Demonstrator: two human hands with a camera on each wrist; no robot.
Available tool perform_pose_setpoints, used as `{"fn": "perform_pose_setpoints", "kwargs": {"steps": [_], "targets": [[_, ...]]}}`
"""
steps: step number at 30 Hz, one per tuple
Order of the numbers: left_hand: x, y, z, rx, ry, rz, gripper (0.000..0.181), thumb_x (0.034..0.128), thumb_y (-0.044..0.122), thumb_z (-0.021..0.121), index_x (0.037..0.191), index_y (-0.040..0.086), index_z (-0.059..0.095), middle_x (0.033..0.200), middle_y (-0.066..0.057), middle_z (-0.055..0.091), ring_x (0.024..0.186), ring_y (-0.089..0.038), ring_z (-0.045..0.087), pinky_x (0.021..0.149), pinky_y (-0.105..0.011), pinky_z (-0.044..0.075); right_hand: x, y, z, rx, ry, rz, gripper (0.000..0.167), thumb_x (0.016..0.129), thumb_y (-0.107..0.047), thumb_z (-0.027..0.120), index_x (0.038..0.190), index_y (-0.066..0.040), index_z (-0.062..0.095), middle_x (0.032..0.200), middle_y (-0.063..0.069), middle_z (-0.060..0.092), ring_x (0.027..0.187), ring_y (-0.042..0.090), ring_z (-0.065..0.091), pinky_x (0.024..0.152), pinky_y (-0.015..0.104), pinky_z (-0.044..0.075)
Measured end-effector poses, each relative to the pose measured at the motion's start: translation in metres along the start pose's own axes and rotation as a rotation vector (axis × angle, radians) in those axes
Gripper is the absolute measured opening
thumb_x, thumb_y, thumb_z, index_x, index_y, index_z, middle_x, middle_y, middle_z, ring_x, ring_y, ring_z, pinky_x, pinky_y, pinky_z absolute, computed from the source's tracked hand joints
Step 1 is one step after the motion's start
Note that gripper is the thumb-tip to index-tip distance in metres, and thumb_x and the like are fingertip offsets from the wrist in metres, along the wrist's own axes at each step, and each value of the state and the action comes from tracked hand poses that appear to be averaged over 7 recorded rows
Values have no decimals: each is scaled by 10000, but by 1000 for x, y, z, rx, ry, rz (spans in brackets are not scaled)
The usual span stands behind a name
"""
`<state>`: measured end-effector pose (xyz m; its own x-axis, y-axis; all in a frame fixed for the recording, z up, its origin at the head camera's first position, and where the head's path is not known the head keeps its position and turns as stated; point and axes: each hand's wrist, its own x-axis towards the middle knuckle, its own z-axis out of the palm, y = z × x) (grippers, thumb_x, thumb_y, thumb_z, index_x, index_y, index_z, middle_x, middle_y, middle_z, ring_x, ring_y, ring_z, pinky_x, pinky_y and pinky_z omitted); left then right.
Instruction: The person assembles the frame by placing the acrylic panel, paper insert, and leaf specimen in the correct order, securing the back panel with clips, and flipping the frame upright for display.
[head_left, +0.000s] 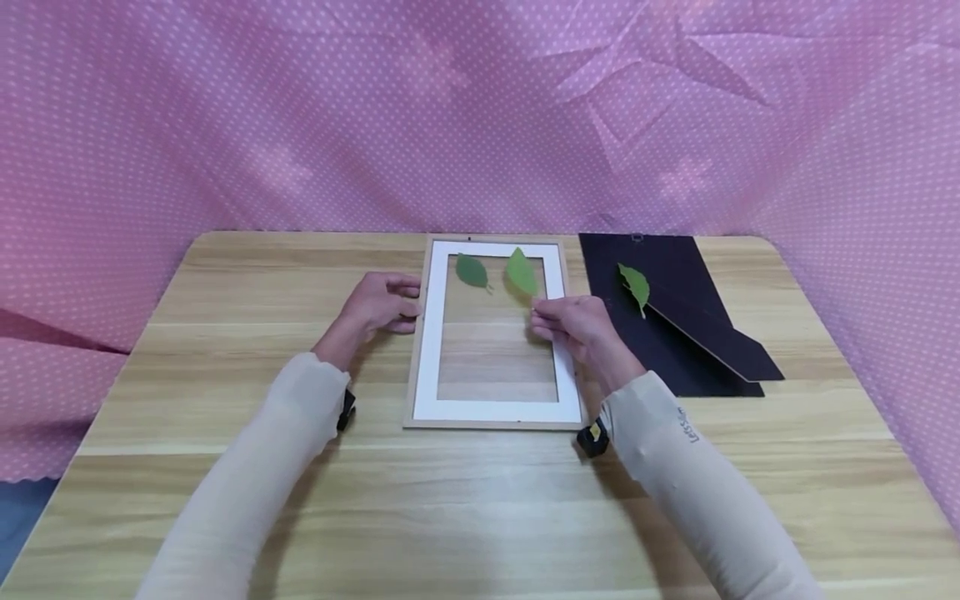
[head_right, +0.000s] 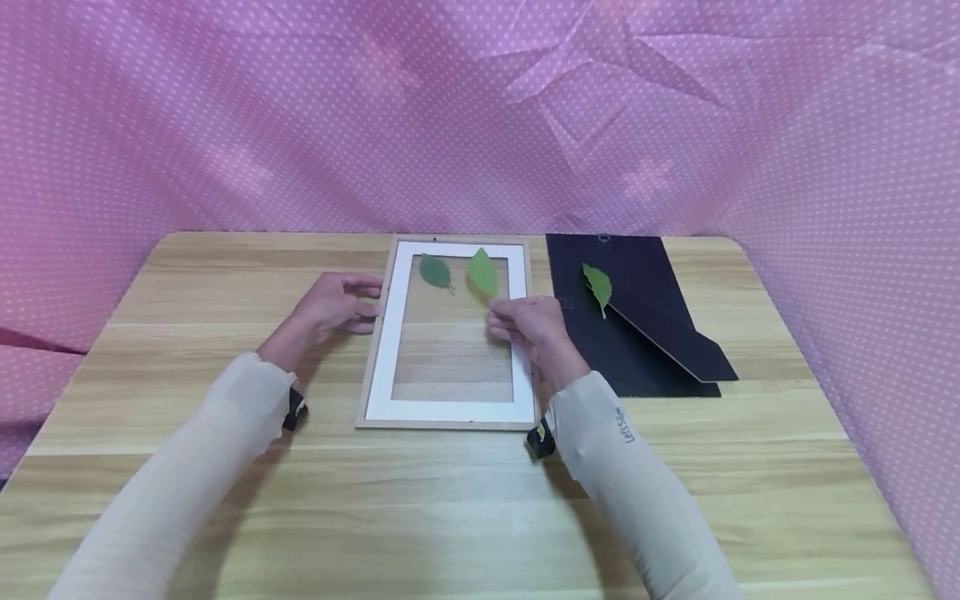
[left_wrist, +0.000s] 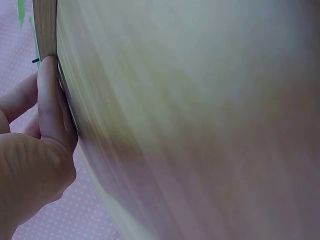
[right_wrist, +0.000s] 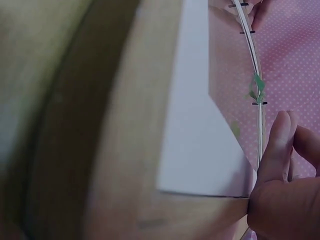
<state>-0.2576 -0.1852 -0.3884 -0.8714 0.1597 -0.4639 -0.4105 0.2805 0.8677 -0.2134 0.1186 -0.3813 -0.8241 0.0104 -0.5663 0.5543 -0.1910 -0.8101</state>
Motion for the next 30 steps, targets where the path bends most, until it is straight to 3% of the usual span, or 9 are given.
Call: {"fn": "perform_pose_setpoints", "kwargs": {"steps": [13, 22, 30], "targets": [[4, -1, 0, 18, -1, -14, 565, 913, -93, 678, 1446, 27, 533, 1402, -162, 538, 1000, -297, 676, 808, -324, 648, 4, -3, 1, -95, -17, 30, 299, 981, -71, 677, 1229, 94, 656, 938, 149, 754, 774, 166, 738, 828, 286, 634], [4, -1, -1, 13, 0, -10, 555, 917, -88, 677, 1443, 23, 538, 1393, -157, 543, 921, -239, 688, 795, -320, 649, 5, 1, 4, -59, 59, -1, 254, 970, -45, 680, 1179, 99, 682, 922, 162, 751, 786, 178, 735, 822, 284, 638], [2, -1, 1, 18, -13, -16, 563, 929, -71, 673, 1460, 35, 521, 1423, -156, 528, 936, -246, 684, 816, -314, 643, 6, 6, 7, -12, 158, -36, 239, 935, -12, 711, 1145, 101, 701, 806, 139, 745, 722, 164, 733, 772, 266, 644]]}}
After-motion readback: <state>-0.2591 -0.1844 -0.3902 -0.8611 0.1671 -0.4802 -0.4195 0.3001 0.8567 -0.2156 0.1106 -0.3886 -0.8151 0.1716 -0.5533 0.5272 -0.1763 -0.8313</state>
